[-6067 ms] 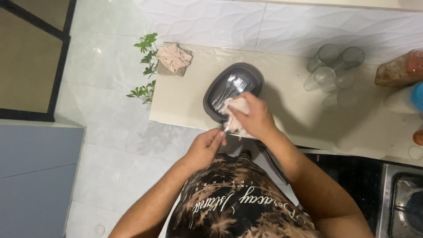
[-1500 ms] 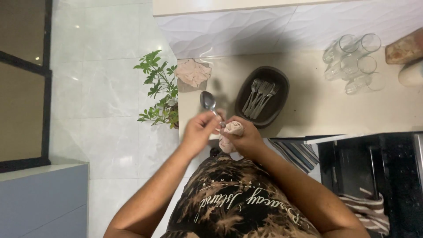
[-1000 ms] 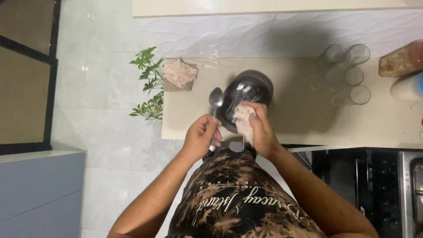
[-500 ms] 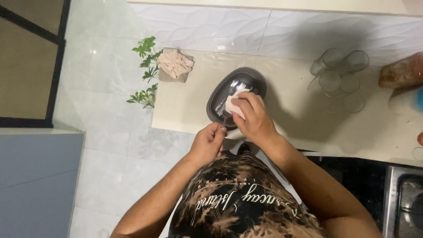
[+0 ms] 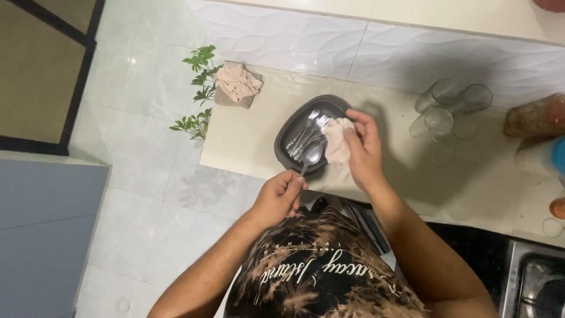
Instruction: Dry cutlery with a cloth and place them on the dining table to set it.
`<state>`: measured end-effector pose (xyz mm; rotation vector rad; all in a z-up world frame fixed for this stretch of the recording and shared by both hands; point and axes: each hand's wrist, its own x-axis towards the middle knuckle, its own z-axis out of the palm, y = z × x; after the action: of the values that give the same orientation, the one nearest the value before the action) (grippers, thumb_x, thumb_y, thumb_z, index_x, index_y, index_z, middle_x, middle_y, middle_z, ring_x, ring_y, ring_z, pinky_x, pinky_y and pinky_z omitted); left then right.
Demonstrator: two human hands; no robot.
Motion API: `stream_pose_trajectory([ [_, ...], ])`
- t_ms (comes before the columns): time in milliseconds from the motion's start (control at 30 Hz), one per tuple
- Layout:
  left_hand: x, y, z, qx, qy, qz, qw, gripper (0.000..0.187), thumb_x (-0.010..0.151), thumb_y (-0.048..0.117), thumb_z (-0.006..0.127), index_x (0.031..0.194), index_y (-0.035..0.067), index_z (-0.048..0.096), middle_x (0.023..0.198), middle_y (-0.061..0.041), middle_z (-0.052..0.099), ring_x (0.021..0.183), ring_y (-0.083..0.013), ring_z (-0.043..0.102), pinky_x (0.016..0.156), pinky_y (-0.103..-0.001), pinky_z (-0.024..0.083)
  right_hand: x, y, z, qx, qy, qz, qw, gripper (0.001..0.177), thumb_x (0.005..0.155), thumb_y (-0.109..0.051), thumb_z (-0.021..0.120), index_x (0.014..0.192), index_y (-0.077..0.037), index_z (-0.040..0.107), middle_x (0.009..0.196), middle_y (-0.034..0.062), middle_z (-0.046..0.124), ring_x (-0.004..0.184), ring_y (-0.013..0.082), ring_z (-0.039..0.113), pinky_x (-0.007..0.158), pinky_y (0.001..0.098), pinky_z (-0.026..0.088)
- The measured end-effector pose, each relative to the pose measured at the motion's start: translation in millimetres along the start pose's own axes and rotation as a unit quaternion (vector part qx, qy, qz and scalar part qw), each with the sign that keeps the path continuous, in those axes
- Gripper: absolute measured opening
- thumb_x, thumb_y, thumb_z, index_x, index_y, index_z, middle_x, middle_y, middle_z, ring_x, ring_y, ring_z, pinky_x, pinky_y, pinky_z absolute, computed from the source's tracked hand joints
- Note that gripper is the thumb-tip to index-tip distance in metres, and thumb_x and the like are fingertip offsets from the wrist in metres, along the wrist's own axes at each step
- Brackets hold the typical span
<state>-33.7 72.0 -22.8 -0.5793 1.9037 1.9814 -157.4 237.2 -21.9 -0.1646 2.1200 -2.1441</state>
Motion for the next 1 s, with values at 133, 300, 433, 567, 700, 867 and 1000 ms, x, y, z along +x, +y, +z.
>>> stream_pose_trajectory([
  [133, -1, 0, 5, -0.01, 0.012, -0.004, 1.0, 0.023, 0.103, 0.017, 0.052, 0.091, 0.004, 0.066, 0.049, -0.011, 0.061, 0.04, -0.0174, 0.062, 0.04, -0.024, 0.051, -27, -4, 19, 0.215, -0.037, 0.121, 0.968, 0.036, 0.104, -0.02, 0.046, 0.134, -0.004, 0.057, 0.117, 0.0117, 0.067, 0.106, 0.0187, 0.065, 0.097, 0.0349, 0.054],
  [300, -3, -1, 17, -0.028, 0.048, 0.012, 0.998, 0.024, 0.105, 0.017, 0.051, 0.093, 0.003, 0.067, 0.051, -0.012, 0.062, 0.043, -0.0178, 0.063, 0.041, -0.025, 0.052, -41, 40, 28, 0.109, -0.08, 0.076, 0.988, 0.047, 0.1, -0.02, 0.063, 0.141, -0.002, 0.049, 0.123, 0.0098, 0.063, 0.106, 0.0157, 0.06, 0.095, 0.0354, 0.055],
  [433, -5, -1, 13, 0.003, 0.049, 0.009, 0.999, 0.025, 0.105, 0.02, 0.052, 0.092, 0.004, 0.067, 0.051, -0.011, 0.06, 0.043, -0.0186, 0.062, 0.042, -0.026, 0.052, -41, 9, 48, 0.066, -0.075, 0.115, 0.988, 0.041, 0.092, -0.02, 0.071, 0.127, -0.006, 0.054, 0.095, 0.0108, 0.07, 0.071, 0.0155, 0.068, 0.051, 0.0248, 0.058],
  [567, -4, -13, 5, 0.04, 0.032, 0.018, 0.999, 0.023, 0.104, 0.018, 0.054, 0.091, 0.006, 0.068, 0.046, -0.008, 0.059, 0.041, -0.0177, 0.061, 0.044, -0.025, 0.05, -35, 5, 47, 0.101, -0.01, 0.163, 0.981, 0.033, 0.08, -0.005, 0.082, 0.107, -0.002, 0.064, 0.085, 0.0148, 0.074, 0.069, 0.0206, 0.075, 0.057, 0.0302, 0.061],
  [700, -13, -2, -13, 0.11, 0.002, 0.017, 0.994, 0.023, 0.102, 0.02, 0.057, 0.084, 0.008, 0.067, 0.043, -0.007, 0.057, 0.04, -0.0181, 0.059, 0.045, -0.026, 0.049, -6, 33, 19, -0.127, -0.133, 0.1, 0.978, 0.046, 0.066, -0.018, 0.096, 0.105, -0.012, 0.073, 0.087, 0.0078, 0.072, 0.082, 0.018, 0.066, 0.071, 0.0312, 0.048],
  [867, -20, 46, -38, 0.331, -0.107, 0.088, 0.934, 0.017, 0.096, 0.018, 0.061, 0.093, 0.003, 0.07, 0.066, -0.025, 0.069, 0.069, -0.0489, 0.066, 0.065, -0.055, 0.052, 6, -50, 12, -0.302, -0.438, 0.071, 0.843, 0.044, 0.071, -0.015, 0.086, 0.113, -0.016, 0.073, 0.098, 0.0213, 0.078, 0.098, 0.0404, 0.072, 0.087, 0.0494, 0.053],
  [1000, -4, 46, -47, 0.478, -0.142, 0.126, 0.857, 0.014, 0.091, 0.02, 0.063, 0.085, 0.008, 0.069, 0.069, -0.019, 0.071, 0.076, -0.0481, 0.068, 0.067, -0.056, 0.054, 5, -55, 27, -0.382, -0.571, 0.068, 0.724, 0.045, 0.075, -0.024, 0.087, 0.114, -0.01, 0.073, 0.101, 0.023, 0.077, 0.1, 0.0452, 0.072, 0.087, 0.0511, 0.057],
])
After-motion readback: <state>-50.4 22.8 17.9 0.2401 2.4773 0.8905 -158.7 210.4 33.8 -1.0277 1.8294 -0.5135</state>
